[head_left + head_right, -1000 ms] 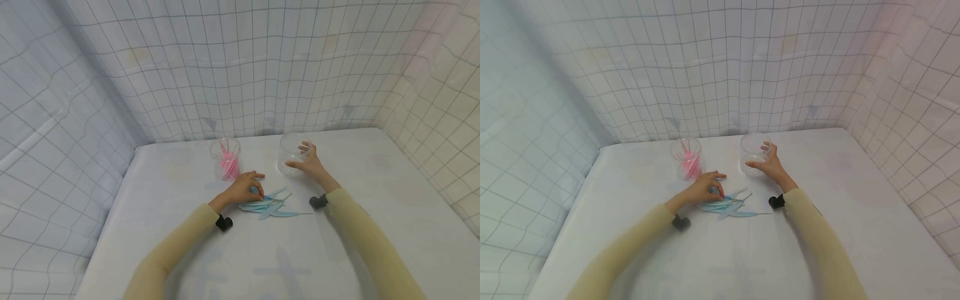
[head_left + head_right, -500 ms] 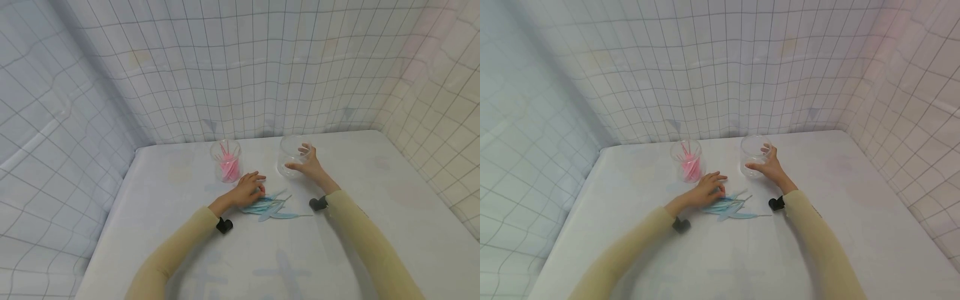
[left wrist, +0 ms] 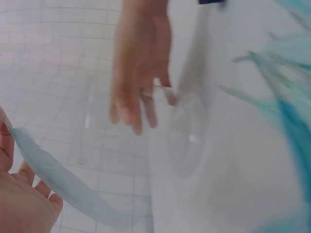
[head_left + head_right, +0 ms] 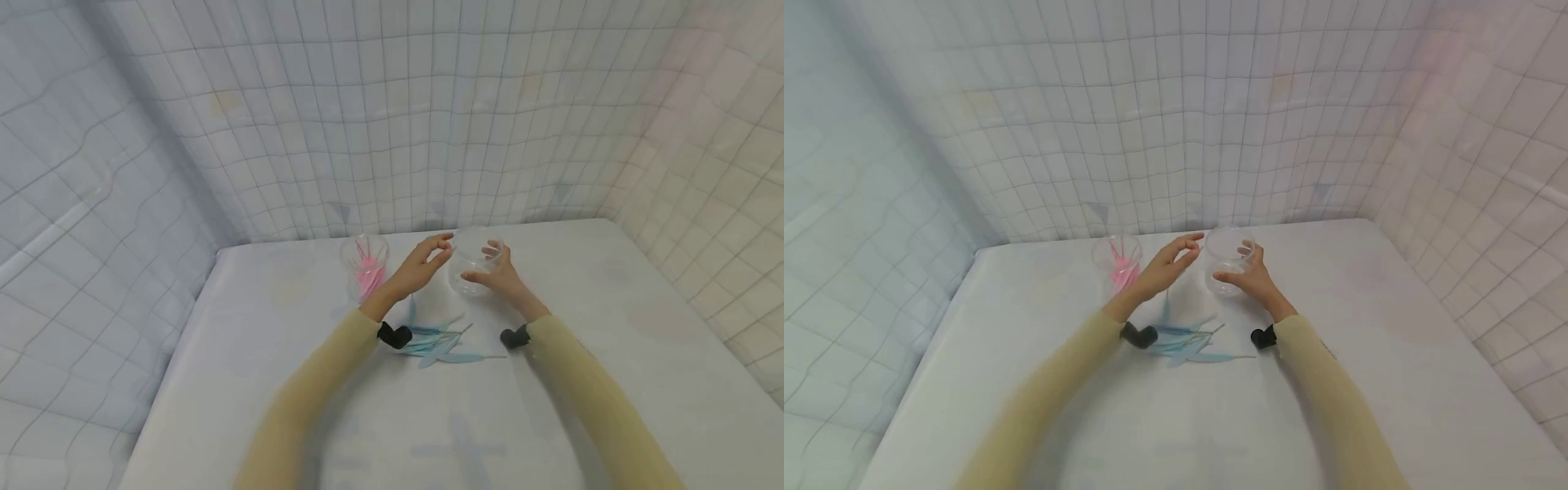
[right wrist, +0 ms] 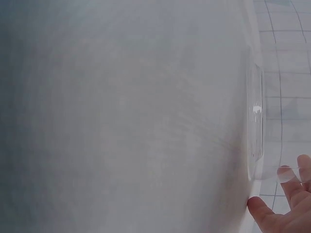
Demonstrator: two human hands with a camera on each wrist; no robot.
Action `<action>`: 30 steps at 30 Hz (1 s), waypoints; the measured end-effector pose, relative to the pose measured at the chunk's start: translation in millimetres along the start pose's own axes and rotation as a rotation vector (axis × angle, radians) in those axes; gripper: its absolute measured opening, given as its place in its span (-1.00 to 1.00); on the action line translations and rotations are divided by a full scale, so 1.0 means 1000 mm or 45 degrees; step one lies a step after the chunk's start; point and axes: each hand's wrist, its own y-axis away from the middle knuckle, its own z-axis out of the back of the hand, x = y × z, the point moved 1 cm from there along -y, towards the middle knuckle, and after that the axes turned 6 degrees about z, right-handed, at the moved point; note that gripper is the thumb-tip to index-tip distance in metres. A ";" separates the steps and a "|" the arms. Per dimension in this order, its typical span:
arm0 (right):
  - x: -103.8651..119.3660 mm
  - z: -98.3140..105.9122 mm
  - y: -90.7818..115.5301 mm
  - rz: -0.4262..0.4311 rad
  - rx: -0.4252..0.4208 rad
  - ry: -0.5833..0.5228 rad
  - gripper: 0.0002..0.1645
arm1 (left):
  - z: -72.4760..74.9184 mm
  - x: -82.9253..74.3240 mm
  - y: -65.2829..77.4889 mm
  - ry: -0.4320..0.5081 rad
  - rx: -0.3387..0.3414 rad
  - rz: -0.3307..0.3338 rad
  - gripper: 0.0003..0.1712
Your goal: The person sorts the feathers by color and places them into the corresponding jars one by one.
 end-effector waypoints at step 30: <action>-0.007 0.000 0.000 0.068 0.014 -0.062 0.27 | -0.033 -0.006 -0.100 0.667 -0.328 0.169 -0.45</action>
